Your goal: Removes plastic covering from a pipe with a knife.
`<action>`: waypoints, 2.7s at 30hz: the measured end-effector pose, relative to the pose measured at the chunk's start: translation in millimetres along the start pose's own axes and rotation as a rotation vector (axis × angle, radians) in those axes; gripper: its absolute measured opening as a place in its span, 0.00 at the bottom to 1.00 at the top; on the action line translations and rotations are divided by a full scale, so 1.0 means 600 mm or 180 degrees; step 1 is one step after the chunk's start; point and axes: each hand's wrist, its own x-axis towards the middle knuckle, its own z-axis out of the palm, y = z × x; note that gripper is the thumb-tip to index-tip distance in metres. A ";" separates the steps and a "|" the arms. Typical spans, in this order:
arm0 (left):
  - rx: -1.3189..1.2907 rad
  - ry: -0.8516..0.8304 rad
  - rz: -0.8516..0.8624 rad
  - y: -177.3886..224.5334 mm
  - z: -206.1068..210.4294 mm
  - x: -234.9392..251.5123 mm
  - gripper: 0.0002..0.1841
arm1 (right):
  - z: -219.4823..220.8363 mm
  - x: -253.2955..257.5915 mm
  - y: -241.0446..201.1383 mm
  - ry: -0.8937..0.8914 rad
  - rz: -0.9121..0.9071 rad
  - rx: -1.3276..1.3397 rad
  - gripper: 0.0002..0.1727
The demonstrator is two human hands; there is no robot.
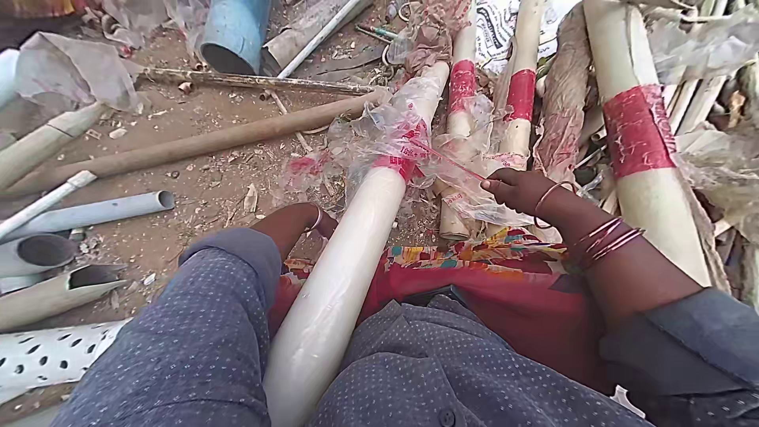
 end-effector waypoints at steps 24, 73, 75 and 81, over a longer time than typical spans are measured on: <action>-0.5011 0.1807 0.2694 0.005 0.142 -0.260 0.24 | 0.132 -0.151 -0.283 -0.0215 -0.2672 0.0735 0.34; -0.5390 0.1123 0.2464 0.039 0.128 -0.239 0.32 | 0.183 -0.167 -0.255 -0.1448 -0.1143 -0.0327 0.21; -0.5372 0.1104 0.2522 0.037 0.130 -0.233 0.32 | 0.198 -0.140 -0.242 -0.1379 -0.1446 -0.0470 0.21; -0.5075 0.1166 0.2432 0.035 0.128 -0.239 0.32 | 0.225 -0.037 -0.213 -0.1431 -0.1858 -0.1414 0.18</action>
